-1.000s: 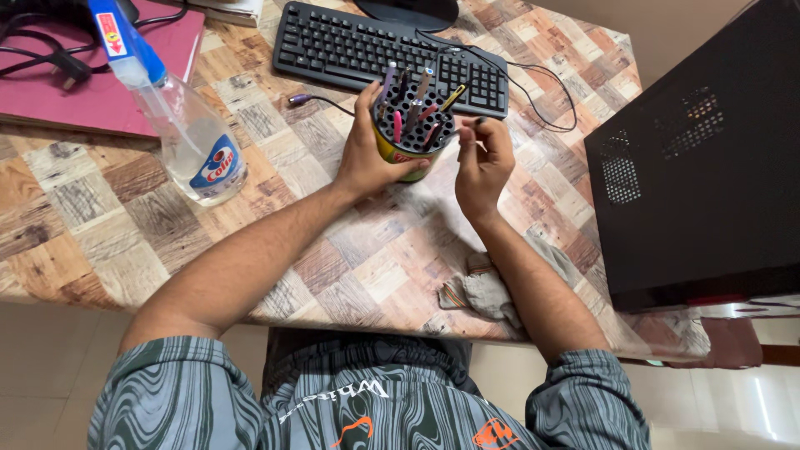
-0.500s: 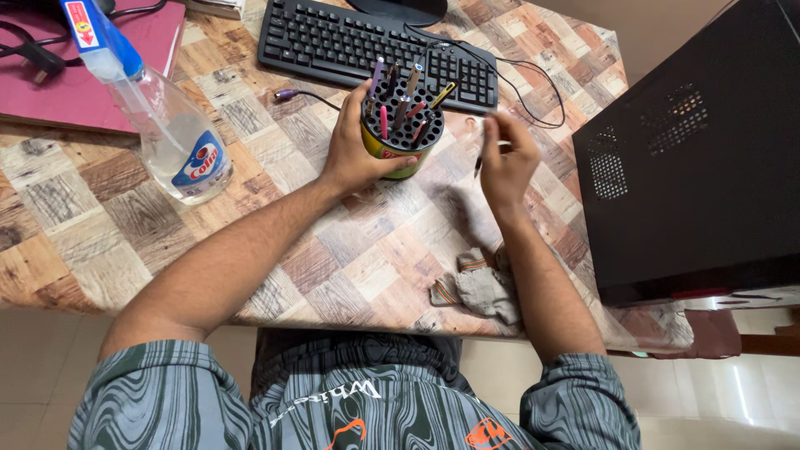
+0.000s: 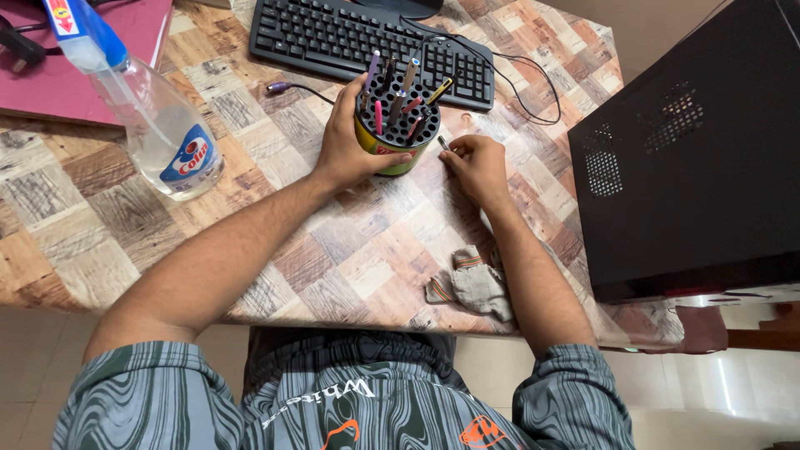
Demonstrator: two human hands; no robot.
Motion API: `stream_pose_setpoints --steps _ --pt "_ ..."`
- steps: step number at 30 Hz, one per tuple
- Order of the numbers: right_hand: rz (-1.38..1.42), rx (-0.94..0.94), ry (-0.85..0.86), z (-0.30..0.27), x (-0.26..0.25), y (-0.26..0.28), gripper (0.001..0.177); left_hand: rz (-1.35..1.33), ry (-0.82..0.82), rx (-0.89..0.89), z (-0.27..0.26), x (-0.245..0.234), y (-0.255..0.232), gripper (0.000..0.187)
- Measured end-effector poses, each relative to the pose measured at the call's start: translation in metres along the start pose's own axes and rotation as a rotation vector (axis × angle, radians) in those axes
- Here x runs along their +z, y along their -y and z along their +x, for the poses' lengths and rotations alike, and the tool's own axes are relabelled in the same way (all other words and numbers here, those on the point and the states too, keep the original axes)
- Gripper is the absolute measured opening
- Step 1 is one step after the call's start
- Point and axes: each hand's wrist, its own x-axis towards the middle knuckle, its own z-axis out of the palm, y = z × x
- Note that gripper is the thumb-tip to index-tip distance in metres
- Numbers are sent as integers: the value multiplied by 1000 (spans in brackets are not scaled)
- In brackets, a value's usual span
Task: The person wipes the back and base of a computer monitor with a cloth. They then spray a cleaning solution onto their hands and rub them together. Finally, they remove several pens and pencils from a cylindrical holder, wipe each one individually with the cloth, and place them back into the holder.
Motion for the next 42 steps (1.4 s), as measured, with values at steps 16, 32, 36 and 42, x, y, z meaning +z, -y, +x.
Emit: stream_pose_setpoints --steps 16,32,36,42 --pt "623 -224 -247 -9 -1 29 21 -93 205 3 1 -1 -15 127" --pt "728 -338 -577 -17 -28 42 13 -71 191 22 1 -1 -12 128" --pt "534 -377 -668 -13 -32 37 14 -55 185 38 0 -1 -9 128" --pt "57 -376 -489 -2 -30 25 14 -58 188 41 0 -1 -9 128"
